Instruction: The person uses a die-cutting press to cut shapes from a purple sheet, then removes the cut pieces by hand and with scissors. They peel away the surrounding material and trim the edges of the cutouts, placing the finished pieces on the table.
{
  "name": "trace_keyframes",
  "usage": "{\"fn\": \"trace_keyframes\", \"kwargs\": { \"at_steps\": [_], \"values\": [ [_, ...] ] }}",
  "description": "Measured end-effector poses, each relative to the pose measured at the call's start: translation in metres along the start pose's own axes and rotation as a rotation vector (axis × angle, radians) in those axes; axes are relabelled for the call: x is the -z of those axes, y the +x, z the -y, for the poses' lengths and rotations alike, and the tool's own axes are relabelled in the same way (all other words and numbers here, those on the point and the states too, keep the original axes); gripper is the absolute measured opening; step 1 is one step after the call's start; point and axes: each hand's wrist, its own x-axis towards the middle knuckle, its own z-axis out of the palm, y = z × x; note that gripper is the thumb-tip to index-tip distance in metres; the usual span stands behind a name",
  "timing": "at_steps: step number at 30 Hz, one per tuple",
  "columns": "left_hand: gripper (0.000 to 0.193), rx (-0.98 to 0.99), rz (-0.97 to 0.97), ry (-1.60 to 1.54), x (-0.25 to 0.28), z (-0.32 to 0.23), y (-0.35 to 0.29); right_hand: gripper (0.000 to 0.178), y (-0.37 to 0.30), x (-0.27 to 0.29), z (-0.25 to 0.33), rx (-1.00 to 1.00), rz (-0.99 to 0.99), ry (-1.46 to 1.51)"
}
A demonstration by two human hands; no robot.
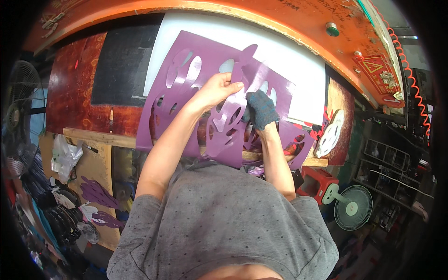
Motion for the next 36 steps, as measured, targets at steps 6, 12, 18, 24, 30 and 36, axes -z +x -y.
{"fn": "trace_keyframes", "kwargs": {
  "at_steps": [6,12,18,24,30,36],
  "values": [
    [0.027,0.208,-0.034,-0.041,0.001,0.005,0.010,0.024,0.011,0.006,-0.002,0.521,0.072,-1.081],
    [0.028,0.235,-0.063,-0.064,0.000,0.003,0.014,0.028,0.019,-0.010,0.015,0.483,0.117,-1.409],
    [0.025,0.154,-0.125,-0.228,0.001,0.008,0.013,0.025,0.019,-0.009,0.032,0.876,0.142,-1.328],
    [0.025,0.134,-0.261,0.002,-0.004,0.023,0.024,0.017,-0.003,-0.021,0.033,1.006,0.284,-1.135],
    [0.031,0.121,-0.130,-0.113,0.002,0.021,0.024,0.017,-0.006,-0.015,0.024,0.266,0.019,-0.646],
    [0.031,0.145,-0.125,-0.036,0.002,0.021,0.022,0.023,0.019,0.001,0.008,0.356,0.245,-0.643]
  ]
}}
